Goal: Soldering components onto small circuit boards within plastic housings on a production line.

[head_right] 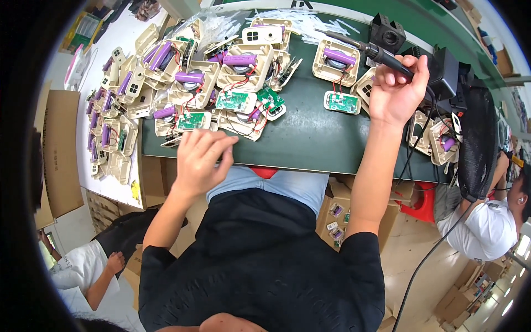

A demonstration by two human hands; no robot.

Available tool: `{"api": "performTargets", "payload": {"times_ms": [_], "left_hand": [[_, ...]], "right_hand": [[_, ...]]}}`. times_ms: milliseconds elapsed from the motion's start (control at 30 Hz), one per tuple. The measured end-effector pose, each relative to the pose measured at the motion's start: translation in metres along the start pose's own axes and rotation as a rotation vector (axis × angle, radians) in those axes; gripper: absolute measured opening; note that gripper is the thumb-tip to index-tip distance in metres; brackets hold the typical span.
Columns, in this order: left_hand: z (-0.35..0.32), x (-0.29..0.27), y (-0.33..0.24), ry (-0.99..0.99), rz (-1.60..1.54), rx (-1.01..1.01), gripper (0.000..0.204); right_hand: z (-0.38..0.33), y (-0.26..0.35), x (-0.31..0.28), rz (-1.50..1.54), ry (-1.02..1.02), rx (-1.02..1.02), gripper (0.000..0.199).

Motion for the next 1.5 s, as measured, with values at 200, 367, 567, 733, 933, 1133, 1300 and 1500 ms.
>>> {"api": "performTargets", "payload": {"times_ms": [200, 367, 567, 733, 933, 1133, 1300, 1500], "left_hand": [[-0.009, 0.029, -0.005, 0.074, 0.075, -0.055, 0.039], [-0.017, 0.028, -0.025, 0.046, -0.058, 0.052, 0.034], [-0.018, 0.026, -0.048, -0.040, -0.120, 0.161, 0.030], [0.010, 0.043, -0.067, -0.006, -0.127, 0.201, 0.027], [0.033, 0.046, -0.049, 0.037, -0.403, 0.144, 0.027], [0.072, 0.049, -0.046, 0.148, -0.429, 0.151, 0.065], [0.086, 0.063, -0.060, 0.251, -0.352, 0.219, 0.064], [0.094, 0.069, -0.055, 0.255, -0.413, 0.124, 0.049]], "right_hand": [[-0.001, 0.005, 0.005, -0.072, -0.019, -0.062, 0.042], [-0.002, 0.002, 0.003, -0.078, -0.015, -0.039, 0.043], [0.001, 0.007, 0.007, -0.077, 0.003, -0.047, 0.042], [0.009, 0.013, 0.006, -0.147, -0.053, -0.091, 0.054], [0.003, 0.028, 0.037, -0.337, 0.068, -0.167, 0.062], [0.006, 0.021, 0.013, -0.399, 0.064, -0.147, 0.051], [-0.001, 0.014, 0.016, -0.353, -0.030, -0.163, 0.046], [-0.002, 0.012, 0.020, -0.310, -0.039, -0.166, 0.042]]}}
Point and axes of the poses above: each hand's wrist, its own z-axis towards the middle knuckle, its own x-axis out of the palm, y = z × x, the point moved 10 cm from there along z, towards the middle knuckle, and after that the axes turned 15 degrees about z, right-handed, at the moved point
